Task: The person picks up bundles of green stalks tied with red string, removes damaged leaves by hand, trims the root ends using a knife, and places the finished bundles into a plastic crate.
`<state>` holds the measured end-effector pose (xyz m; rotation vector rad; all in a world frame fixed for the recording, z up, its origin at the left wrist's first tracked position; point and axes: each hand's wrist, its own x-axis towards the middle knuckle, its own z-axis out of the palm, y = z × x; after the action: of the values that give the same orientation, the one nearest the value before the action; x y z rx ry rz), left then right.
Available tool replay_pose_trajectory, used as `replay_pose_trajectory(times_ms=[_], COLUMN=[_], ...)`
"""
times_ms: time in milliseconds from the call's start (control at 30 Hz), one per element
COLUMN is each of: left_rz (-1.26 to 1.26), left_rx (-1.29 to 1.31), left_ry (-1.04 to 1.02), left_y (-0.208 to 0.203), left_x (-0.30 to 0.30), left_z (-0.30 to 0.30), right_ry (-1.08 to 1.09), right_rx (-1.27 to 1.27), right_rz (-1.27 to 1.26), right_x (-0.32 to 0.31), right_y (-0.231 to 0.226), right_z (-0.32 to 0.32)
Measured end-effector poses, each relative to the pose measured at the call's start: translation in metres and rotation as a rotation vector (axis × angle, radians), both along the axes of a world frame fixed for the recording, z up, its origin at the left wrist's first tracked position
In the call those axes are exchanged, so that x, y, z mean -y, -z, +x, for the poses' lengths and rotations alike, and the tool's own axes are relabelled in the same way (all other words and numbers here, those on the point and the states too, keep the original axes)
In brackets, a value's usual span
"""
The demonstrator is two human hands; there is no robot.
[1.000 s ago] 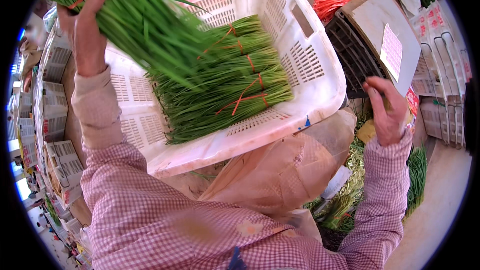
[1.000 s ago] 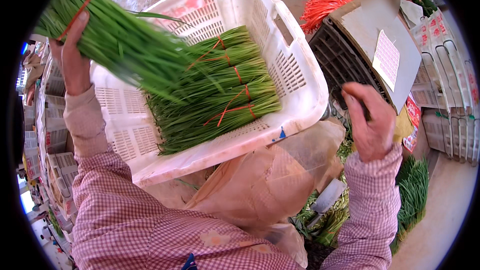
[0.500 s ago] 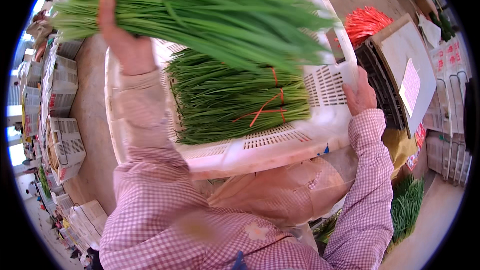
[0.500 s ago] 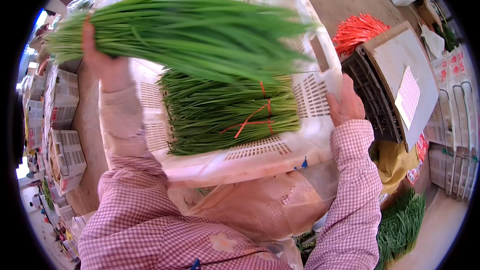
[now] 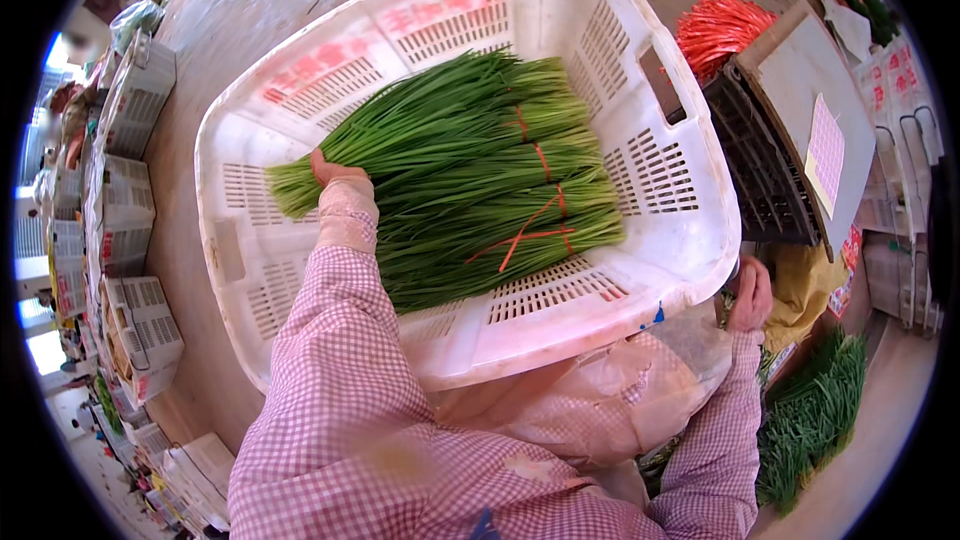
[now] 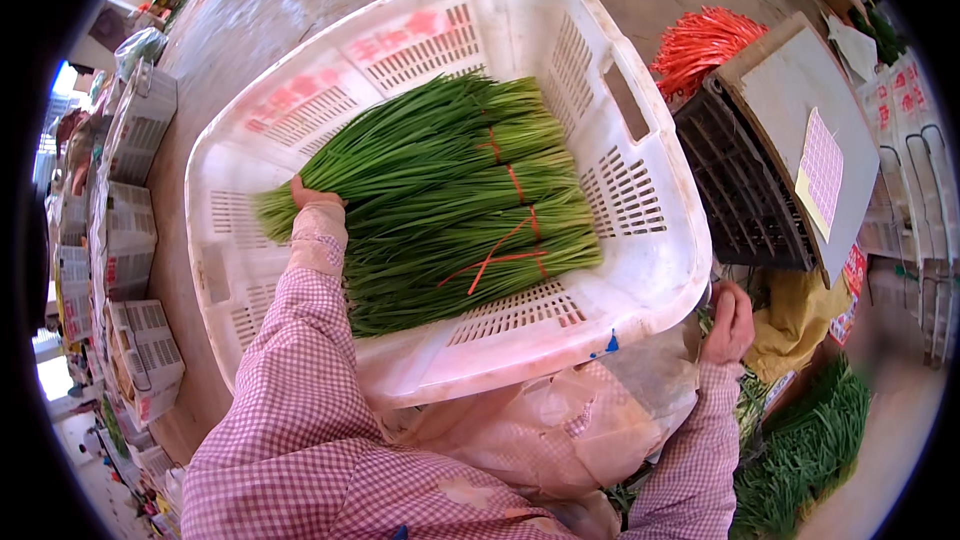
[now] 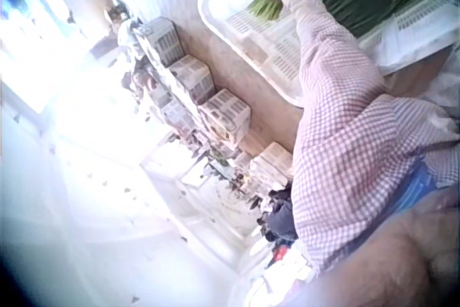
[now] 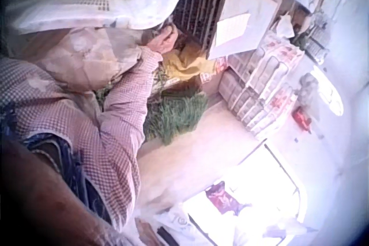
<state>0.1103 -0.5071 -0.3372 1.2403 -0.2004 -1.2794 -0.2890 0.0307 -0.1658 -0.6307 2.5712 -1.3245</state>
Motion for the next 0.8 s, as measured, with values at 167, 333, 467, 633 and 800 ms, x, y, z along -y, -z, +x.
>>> replay_pose_trajectory(times_ms=[167,333,467,633,800], left_rz=[0.185,0.407,0.46,0.525,0.275], left_rx=[0.14,0.329,0.281,0.458,0.76], left_ry=[-0.043,0.103,0.248,0.238,0.737], left_y=[0.003,-0.059,-0.066,-0.077,-0.048], left_x=[0.002,-0.031,-0.029,-0.058,-0.062], left_z=[-0.006,-0.049,-0.014,-0.042,-0.01], right_ry=[0.108,0.332,0.374,0.511,0.727], right_rx=[0.192,0.379,0.474,0.233,-0.076], right_rz=[-0.034,-0.009,0.01,0.161,0.232], right_x=[-0.129,-0.217,-0.27,-0.341,-0.381], right_y=[0.038,0.016,0.001,-0.06,-0.133], right_z=[0.019,0.059,0.076,0.111,0.136])
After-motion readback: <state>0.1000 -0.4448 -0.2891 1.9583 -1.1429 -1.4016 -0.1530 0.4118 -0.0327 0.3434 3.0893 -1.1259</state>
